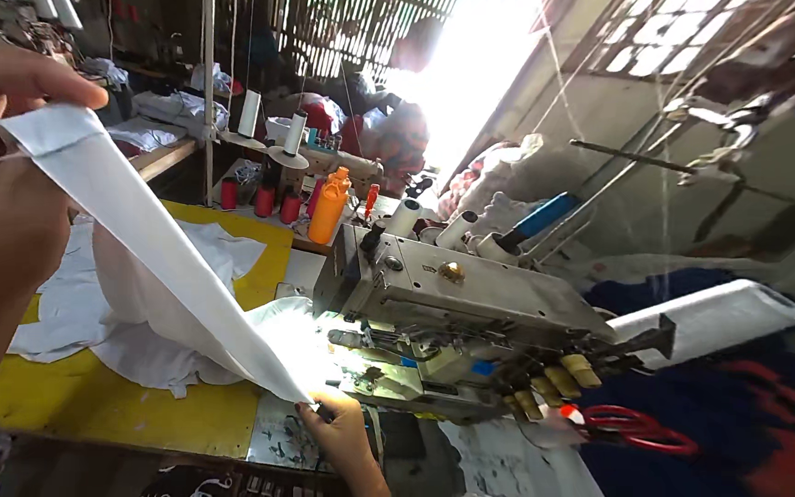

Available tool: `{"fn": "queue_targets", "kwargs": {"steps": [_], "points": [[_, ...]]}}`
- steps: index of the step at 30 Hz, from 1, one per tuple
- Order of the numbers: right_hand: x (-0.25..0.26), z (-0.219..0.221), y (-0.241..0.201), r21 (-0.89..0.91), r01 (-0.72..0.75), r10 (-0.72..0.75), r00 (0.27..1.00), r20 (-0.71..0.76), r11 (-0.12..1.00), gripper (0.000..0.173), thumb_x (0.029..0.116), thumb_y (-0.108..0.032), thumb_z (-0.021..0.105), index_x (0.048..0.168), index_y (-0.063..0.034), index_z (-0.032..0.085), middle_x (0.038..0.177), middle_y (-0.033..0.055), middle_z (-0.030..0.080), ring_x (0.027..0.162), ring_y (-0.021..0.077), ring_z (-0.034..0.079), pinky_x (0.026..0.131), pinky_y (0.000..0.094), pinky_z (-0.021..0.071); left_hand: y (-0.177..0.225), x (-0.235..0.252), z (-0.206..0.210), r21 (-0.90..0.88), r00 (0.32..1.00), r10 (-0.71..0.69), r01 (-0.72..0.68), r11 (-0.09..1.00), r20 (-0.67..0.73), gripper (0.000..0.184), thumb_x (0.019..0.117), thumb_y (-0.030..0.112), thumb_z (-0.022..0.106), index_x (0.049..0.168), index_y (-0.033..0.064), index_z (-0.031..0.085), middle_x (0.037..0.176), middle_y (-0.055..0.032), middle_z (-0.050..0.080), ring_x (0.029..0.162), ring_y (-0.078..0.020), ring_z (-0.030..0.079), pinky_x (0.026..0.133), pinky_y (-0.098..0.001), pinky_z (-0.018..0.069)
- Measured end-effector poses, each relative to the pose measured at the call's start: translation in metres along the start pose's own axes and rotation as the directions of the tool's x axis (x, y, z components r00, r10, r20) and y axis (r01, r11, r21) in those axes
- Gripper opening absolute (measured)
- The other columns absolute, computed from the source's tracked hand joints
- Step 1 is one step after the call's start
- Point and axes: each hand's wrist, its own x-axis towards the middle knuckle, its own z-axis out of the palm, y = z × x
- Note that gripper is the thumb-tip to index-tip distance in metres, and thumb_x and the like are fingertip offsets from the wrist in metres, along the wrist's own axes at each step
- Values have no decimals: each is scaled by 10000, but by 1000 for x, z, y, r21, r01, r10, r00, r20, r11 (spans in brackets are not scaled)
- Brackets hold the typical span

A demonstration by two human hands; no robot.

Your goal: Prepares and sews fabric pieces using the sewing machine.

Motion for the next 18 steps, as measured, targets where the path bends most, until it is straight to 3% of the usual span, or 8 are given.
{"fn": "queue_targets", "kwargs": {"steps": [3,4,6,8,9,12,18], "points": [[-1,0,1,44,19,-18,1000,-19,999,134,880,-195,738,813,-88,782,740,-22,715,638,-4,619,607,197,528,23,-6,14,-60,996,-36,41,997,84,270,1005,173,582,1255,77,617,1200,-22,646,1090,-139,633,975,-326,545],[-1,0,1,59,25,-24,999,-21,998,136,884,-195,743,816,-85,784,747,-17,722,656,-1,634,623,197,541,38,-5,22,-49,990,-66,73,996,125,206,1018,215,564,1186,117,630,1167,41,644,1087,-83,621,977,-294,529],[-2,1,1,69,29,-26,999,-34,997,133,877,-199,750,817,-86,788,753,-13,727,672,4,646,636,198,549,61,-5,33,-104,962,-131,159,982,238,181,1049,227,481,1129,138,616,1133,52,632,1085,-93,627,1000,-336,537],[-3,3,1,81,44,-41,998,-42,996,116,869,-184,753,823,-83,788,754,-12,727,661,2,640,627,195,548,76,-11,44,-201,931,-215,280,939,294,172,1055,238,468,1129,210,620,989,107,675,883,-42,680,810,-270,616],[-3,3,1,92,56,-53,998,-44,994,107,865,-171,752,827,-76,787,748,-12,723,642,-1,631,613,191,546,77,-17,46,-197,919,-223,297,934,325,169,1062,266,483,1152,230,620,989,125,677,858,-11,677,767,-220,611],[-4,3,1,122,53,-49,998,-41,991,118,874,-163,748,815,-65,778,728,-10,710,615,-5,610,588,186,531,68,-38,47,-160,913,-198,268,950,357,193,1063,263,510,1209,190,612,1014,99,658,865,16,639,749,-150,557],[-3,5,0,136,45,-37,997,-62,990,131,875,-167,744,791,-69,772,710,-12,700,611,-3,608,573,180,521,67,-44,58,-23,906,-158,181,983,392,188,1022,300,550,1160,210,641,992,133,664,861,44,623,746,-128,535]]}}
